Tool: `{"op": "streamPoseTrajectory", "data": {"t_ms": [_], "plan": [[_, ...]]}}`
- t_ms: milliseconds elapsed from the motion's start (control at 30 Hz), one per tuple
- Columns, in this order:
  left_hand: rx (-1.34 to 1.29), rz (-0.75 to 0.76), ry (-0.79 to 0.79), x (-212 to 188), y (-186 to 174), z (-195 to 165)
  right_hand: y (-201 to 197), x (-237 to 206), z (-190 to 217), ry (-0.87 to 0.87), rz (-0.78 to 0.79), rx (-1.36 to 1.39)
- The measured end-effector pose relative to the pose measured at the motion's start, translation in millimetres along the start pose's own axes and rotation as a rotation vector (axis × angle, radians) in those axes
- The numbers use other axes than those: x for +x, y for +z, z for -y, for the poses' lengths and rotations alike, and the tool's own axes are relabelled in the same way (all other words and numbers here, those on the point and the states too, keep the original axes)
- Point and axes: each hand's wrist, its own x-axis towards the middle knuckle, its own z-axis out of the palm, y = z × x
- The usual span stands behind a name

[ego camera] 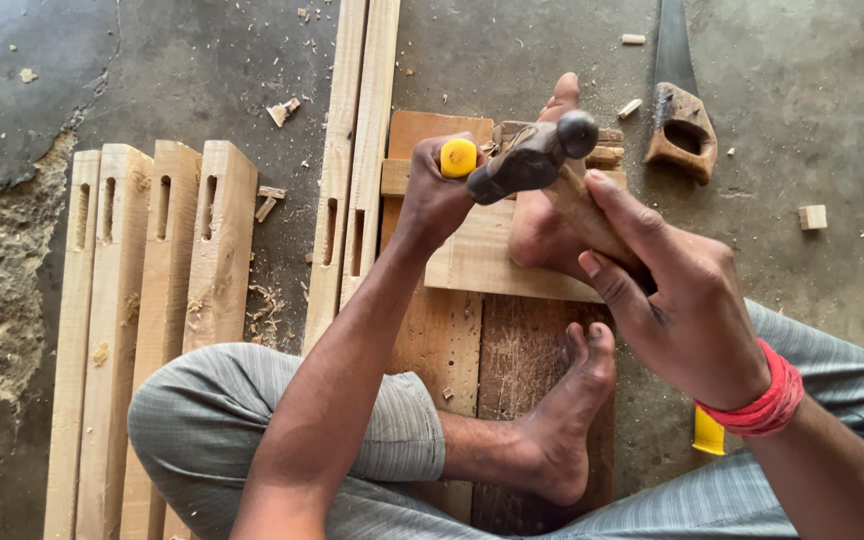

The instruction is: The person sits on the workshop floor and uses a mallet to strike a chisel, cutting rectangular mortise slots into wooden rails. They reposition the wood pieces, hold a rail steady with their foot, and fit a tenon end of one board into a cut slot to check the joint.

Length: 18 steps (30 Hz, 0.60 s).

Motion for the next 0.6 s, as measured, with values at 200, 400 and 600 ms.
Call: {"op": "streamPoseTrajectory", "data": {"t_ms": [200,400,600], "plan": [[0.030,0.027,0.015,-4.3,1.8,-6.1,0.3,-1.1,0.3,0.000,0.015,-0.012],[0.007,0.054,0.003,-6.6,1.8,-12.5,-1.9,15.1,-17.0,-0.104,-0.001,-0.116],[0.135,0.015,-0.041,-7.3,1.0,-7.6,-33.0,40.0,-12.8,-0.225,-0.148,-0.171]]}}
